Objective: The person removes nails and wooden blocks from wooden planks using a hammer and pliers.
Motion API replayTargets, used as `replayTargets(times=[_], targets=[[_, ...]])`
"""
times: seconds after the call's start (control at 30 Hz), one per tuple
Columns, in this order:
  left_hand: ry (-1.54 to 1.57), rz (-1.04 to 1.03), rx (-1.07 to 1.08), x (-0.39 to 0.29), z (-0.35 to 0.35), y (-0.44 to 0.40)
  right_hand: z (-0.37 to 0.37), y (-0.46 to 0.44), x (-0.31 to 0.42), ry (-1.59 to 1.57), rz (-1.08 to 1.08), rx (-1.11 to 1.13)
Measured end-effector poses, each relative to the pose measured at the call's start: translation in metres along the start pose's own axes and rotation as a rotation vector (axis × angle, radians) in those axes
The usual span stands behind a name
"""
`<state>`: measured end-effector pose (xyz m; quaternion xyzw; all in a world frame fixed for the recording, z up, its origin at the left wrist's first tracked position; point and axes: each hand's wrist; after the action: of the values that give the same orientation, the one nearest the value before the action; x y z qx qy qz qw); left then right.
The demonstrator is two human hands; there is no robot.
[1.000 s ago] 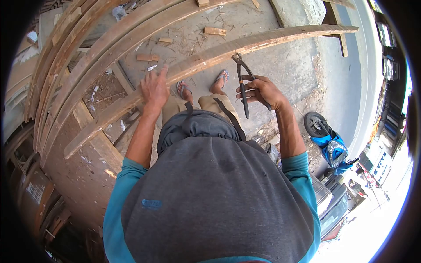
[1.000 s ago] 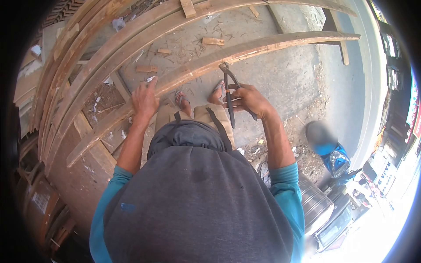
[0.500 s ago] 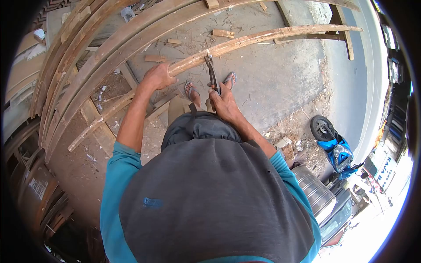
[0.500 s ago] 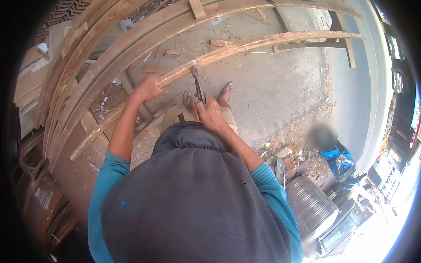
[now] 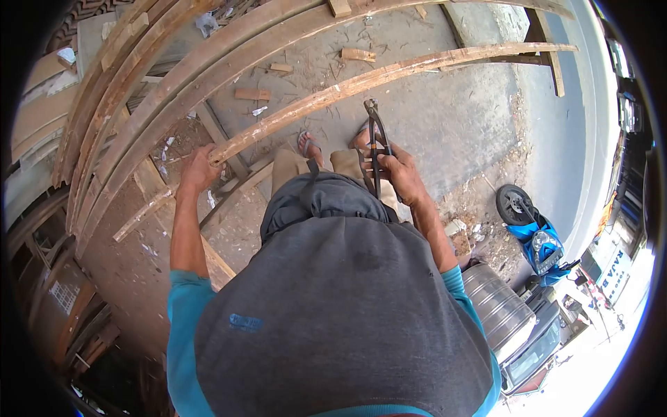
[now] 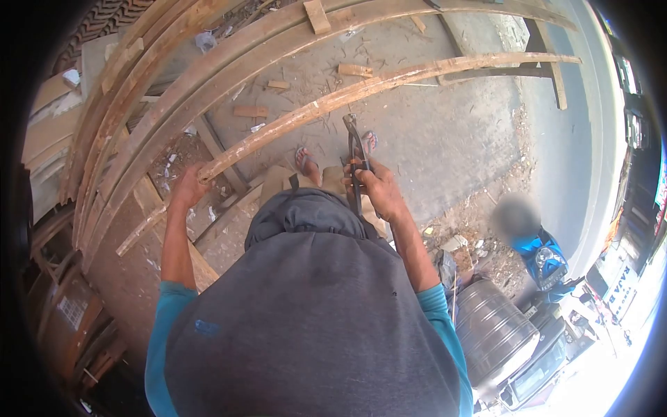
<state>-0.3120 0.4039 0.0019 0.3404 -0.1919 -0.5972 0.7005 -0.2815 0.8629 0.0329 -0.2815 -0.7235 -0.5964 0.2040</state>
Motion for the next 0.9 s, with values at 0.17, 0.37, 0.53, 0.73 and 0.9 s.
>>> replayTargets(times=[0.17,0.37,0.53,0.73,0.9], targets=[[-0.013,-0.093,-0.193,-0.037,-0.026,-0.007,-0.004,-0.005,0.013,-0.027,0.023,-0.011],[-0.048,-0.18,-0.384,-0.111,-0.045,-0.02,0.019,-0.015,0.03,0.002,0.119,-0.173],[-0.06,-0.175,-0.426,-0.115,-0.055,-0.022,0.027,-0.017,0.025,0.147,0.152,-0.187],[-0.075,-0.174,-0.491,-0.116,-0.066,-0.019,-0.002,0.006,0.017,0.282,-0.013,0.025],[-0.093,-0.166,-0.533,-0.118,-0.073,-0.019,0.017,-0.003,0.009,0.183,-0.004,0.007]])
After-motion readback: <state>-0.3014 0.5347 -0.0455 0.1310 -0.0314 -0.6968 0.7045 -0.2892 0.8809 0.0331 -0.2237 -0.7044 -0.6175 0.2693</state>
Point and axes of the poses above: each hand's wrist, its own y-axis away from the middle knuckle, its own z-axis out of the back of the hand, x = y × z, and after that the axes turned 6 degrees about -y, right-handed
